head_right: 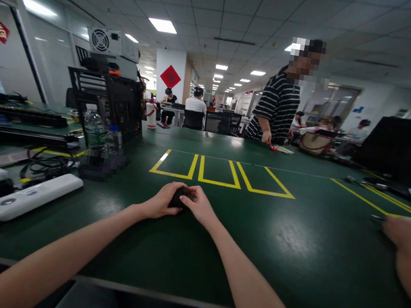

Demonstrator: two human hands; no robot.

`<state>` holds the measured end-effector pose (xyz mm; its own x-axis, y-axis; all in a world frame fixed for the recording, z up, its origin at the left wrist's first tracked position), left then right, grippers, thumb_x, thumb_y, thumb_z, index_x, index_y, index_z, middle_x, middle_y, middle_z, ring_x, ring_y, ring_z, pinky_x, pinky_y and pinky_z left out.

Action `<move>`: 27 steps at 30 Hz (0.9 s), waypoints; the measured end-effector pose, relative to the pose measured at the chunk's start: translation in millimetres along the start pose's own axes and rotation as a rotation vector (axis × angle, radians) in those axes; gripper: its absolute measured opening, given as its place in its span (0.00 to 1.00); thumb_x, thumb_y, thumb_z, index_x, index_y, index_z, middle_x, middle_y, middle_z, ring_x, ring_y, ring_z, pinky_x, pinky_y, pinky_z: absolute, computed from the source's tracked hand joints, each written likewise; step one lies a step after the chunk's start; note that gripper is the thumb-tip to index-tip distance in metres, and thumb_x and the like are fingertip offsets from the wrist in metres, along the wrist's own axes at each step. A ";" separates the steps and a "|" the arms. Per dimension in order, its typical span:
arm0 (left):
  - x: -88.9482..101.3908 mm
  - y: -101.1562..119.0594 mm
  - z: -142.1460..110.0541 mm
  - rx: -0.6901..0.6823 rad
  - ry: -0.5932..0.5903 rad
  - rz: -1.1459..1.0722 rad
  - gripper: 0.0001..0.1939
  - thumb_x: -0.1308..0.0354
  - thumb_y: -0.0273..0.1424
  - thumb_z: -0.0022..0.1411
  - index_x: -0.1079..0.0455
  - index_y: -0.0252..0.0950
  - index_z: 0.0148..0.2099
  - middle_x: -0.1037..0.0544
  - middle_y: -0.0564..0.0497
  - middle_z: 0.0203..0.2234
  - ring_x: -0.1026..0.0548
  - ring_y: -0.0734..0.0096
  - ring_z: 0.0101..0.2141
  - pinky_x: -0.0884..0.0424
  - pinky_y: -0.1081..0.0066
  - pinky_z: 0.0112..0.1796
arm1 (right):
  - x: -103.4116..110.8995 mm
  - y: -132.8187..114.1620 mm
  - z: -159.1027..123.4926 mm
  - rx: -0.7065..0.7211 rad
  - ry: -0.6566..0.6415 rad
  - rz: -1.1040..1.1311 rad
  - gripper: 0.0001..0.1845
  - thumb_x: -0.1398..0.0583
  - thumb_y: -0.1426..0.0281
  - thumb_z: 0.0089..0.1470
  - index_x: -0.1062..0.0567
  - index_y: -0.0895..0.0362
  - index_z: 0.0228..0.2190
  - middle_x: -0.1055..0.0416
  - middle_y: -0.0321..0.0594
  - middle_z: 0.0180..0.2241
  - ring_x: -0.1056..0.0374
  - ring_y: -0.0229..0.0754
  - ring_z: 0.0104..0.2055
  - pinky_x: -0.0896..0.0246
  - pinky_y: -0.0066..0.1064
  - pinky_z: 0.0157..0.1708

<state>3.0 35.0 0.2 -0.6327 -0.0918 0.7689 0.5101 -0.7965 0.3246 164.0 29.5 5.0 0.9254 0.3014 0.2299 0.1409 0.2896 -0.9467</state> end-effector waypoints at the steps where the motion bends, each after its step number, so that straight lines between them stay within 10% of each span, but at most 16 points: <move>1: 0.1 0.4 -0.1 0.005 0.001 -0.002 0.31 0.42 0.30 0.46 0.50 0.37 0.52 0.38 0.45 0.45 0.39 0.60 0.46 0.44 0.59 0.47 | 0.3 0.6 -0.3 -0.016 -0.003 -0.012 0.15 0.42 0.67 0.45 0.37 0.56 0.37 0.37 0.39 0.39 0.38 0.41 0.42 0.42 0.40 0.43; 27: 0.9 0.1 -0.3 0.002 0.010 0.004 0.30 0.42 0.30 0.46 0.49 0.36 0.51 0.37 0.45 0.43 0.38 0.61 0.45 0.43 0.60 0.46 | 4.3 6.2 0.5 0.049 -0.115 0.049 0.19 0.38 0.68 0.39 0.38 0.55 0.35 0.37 0.38 0.38 0.38 0.40 0.42 0.42 0.38 0.43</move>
<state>2.4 34.6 0.7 -0.6366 -0.1009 0.7646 0.5136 -0.7950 0.3227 168.7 33.1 0.2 0.8840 0.4174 0.2105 0.0764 0.3153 -0.9459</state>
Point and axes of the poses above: each hand's wrist, its own z-axis towards the middle knuckle, its own x-axis out of the back of the hand, y = z × x, the point moved 1 cm from there along z, towards the middle knuckle
